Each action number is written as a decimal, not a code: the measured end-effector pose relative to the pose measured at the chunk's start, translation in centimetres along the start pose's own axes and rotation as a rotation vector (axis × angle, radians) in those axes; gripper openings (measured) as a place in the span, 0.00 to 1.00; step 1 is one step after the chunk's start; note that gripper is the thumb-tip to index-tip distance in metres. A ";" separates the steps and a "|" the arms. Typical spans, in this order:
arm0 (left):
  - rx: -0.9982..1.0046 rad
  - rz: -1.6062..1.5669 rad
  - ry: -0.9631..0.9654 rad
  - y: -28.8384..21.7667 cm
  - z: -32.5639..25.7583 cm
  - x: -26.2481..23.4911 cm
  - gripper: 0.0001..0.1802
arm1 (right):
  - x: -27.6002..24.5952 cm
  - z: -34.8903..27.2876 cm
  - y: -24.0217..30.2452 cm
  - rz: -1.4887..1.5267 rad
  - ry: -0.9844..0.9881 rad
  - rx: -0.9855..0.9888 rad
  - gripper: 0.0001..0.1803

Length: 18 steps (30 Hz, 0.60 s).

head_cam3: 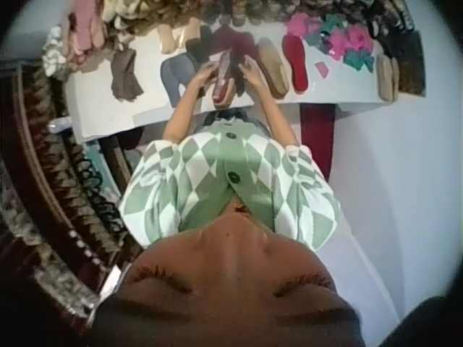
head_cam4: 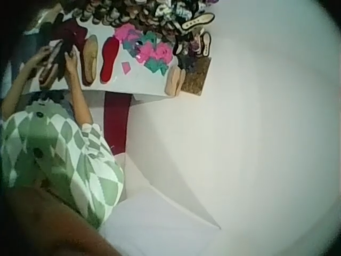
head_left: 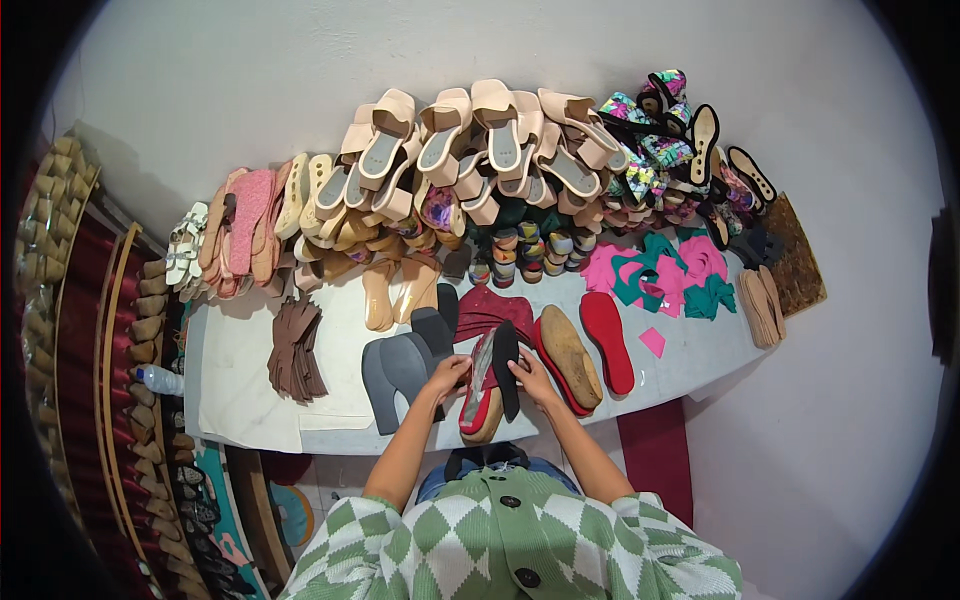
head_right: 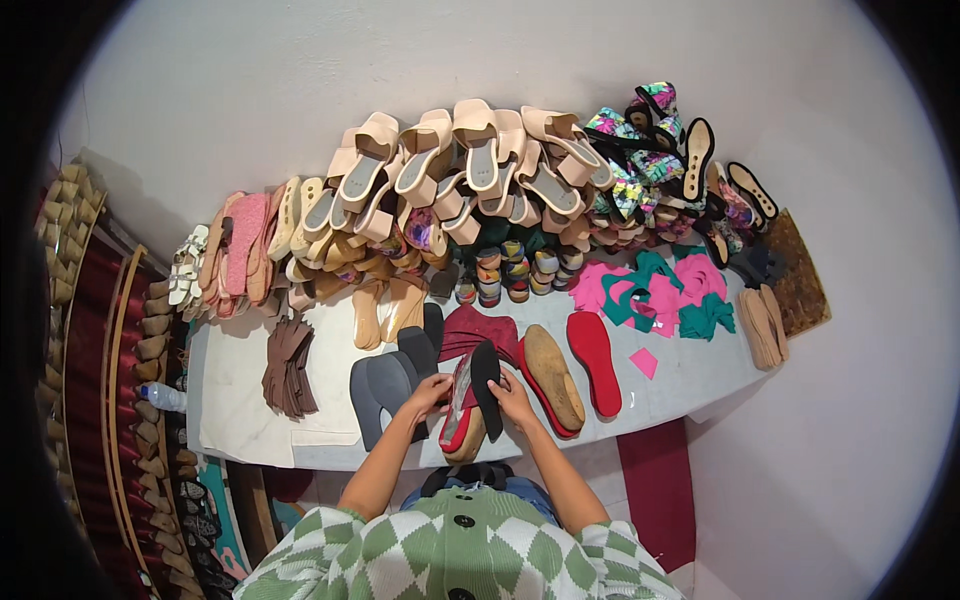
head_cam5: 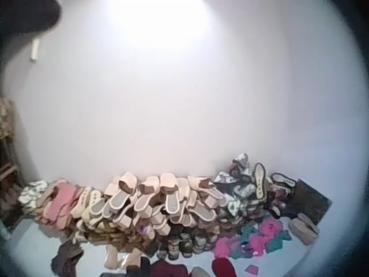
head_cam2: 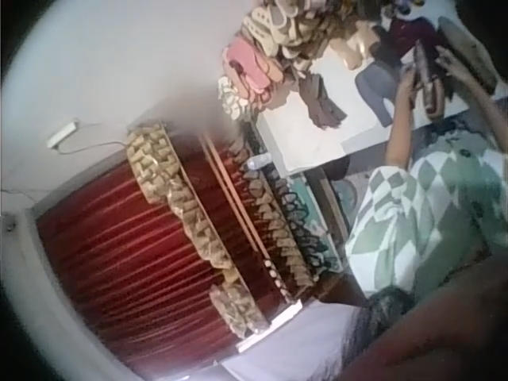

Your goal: The recorder picks up shoe uppers and lasts from shelves and pairs them with soles on a workbench.

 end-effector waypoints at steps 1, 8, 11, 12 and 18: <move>0.026 -0.083 -0.006 0.0 -0.7 0.4 0.17 | -0.1 -0.8 0.1 0.087 0.027 0.027 0.30; 0.159 -0.308 -0.012 -3.6 -3.8 2.3 0.13 | -0.7 -0.9 1.4 0.156 0.085 -0.022 0.32; 0.188 -0.293 -0.034 -4.8 -4.7 2.6 0.15 | -0.7 -0.1 2.5 0.158 0.167 -0.075 0.32; 0.230 -0.257 -0.053 -5.3 -5.2 3.0 0.20 | -1.0 0.1 2.6 0.175 0.197 -0.067 0.32; 0.326 -0.199 0.037 -6.2 -6.4 3.8 0.33 | -1.3 0.8 2.4 0.261 0.268 -0.146 0.32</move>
Point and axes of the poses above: each hand's wrist, its own z-axis towards the middle knuckle, its own x-axis out of the palm, y = z × x, the point moved 3 cm from there along z, towards the middle knuckle
